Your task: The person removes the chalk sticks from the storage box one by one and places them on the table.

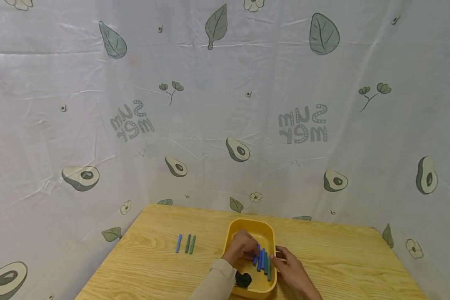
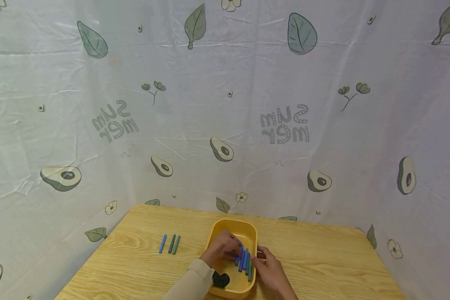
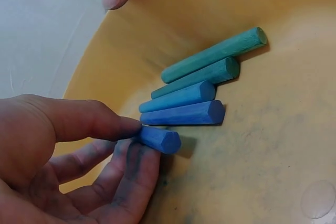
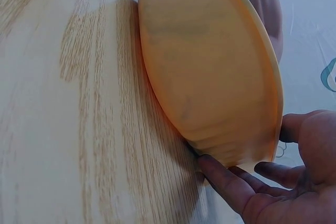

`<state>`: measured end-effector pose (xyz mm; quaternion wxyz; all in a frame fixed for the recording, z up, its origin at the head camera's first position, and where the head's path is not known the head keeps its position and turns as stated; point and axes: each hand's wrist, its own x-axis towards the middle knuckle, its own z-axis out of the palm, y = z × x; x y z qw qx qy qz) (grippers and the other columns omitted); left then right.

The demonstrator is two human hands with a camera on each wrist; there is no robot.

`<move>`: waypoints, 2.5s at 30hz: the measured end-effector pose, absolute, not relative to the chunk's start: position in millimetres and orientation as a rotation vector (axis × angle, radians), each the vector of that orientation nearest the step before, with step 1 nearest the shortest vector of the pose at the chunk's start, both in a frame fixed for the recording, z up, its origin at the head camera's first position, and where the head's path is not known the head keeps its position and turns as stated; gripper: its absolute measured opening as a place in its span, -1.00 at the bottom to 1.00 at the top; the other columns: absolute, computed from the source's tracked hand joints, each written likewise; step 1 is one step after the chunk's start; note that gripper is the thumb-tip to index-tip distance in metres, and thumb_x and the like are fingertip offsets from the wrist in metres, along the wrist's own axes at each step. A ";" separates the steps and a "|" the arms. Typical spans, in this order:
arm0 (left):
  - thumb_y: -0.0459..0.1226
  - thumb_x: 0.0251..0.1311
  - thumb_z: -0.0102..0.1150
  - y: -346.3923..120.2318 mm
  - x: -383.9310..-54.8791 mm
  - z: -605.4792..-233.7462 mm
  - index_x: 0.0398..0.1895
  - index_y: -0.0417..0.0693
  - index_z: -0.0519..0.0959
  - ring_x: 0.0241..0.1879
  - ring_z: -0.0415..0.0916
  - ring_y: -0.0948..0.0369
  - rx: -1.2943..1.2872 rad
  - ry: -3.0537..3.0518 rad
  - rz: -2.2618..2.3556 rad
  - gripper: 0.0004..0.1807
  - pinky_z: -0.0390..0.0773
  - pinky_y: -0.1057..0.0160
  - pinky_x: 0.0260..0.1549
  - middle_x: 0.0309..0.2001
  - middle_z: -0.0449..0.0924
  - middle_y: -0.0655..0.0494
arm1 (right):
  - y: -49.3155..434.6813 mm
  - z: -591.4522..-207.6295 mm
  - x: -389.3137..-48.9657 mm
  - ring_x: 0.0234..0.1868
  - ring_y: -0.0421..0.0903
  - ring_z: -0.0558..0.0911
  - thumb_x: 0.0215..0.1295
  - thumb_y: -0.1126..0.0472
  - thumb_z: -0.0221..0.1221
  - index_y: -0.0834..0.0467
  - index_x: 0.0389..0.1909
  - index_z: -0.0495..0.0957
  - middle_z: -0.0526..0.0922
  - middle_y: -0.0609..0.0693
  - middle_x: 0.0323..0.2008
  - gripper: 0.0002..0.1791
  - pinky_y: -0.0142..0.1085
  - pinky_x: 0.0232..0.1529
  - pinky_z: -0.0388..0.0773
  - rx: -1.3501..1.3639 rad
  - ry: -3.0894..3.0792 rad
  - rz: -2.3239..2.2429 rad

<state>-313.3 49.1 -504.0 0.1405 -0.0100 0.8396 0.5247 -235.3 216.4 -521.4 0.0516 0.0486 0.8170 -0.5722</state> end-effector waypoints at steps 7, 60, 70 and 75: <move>-0.55 0.10 0.46 41.8 -317.3 -503.4 -0.39 -0.24 0.78 -0.50 0.60 0.20 -0.028 2.352 1.568 -0.90 0.82 0.14 -0.36 -0.51 0.62 0.11 | 217.8 -523.5 -236.3 0.24 0.31 0.68 0.65 -0.01 0.15 0.40 0.52 0.34 0.58 0.39 0.30 -0.31 0.06 0.01 0.79 0.153 2.467 -1.753; -0.49 0.30 0.31 -123.3 -343.5 -480.8 0.17 -0.38 0.67 -0.37 0.72 0.18 -0.044 2.234 1.846 -0.63 0.78 0.26 -0.31 -0.24 0.71 -0.13 | 216.6 -521.3 -228.4 0.17 0.23 0.72 0.62 0.05 0.19 0.37 0.48 0.41 0.65 0.32 0.24 -0.38 0.03 0.03 0.78 0.153 2.539 -1.727; -0.53 0.29 0.30 -144.8 -343.7 -498.8 0.21 -0.44 0.63 -0.31 0.72 0.14 -0.126 2.289 1.830 -0.59 0.80 0.21 -0.25 -0.20 0.68 -0.15 | 215.4 -523.9 -228.0 0.18 0.22 0.72 0.62 0.01 0.20 0.37 0.48 0.40 0.64 0.34 0.25 -0.35 0.03 0.03 0.78 0.157 2.543 -1.721; -0.54 0.29 0.28 -150.4 -341.1 -505.4 0.21 -0.48 0.59 -0.24 0.75 0.05 -0.114 2.304 1.842 -0.59 0.82 0.11 -0.19 -0.16 0.67 -0.23 | 215.8 -525.0 -227.2 0.16 0.21 0.72 0.61 0.01 0.20 0.37 0.48 0.41 0.65 0.34 0.24 -0.35 0.04 0.04 0.78 0.152 2.545 -1.734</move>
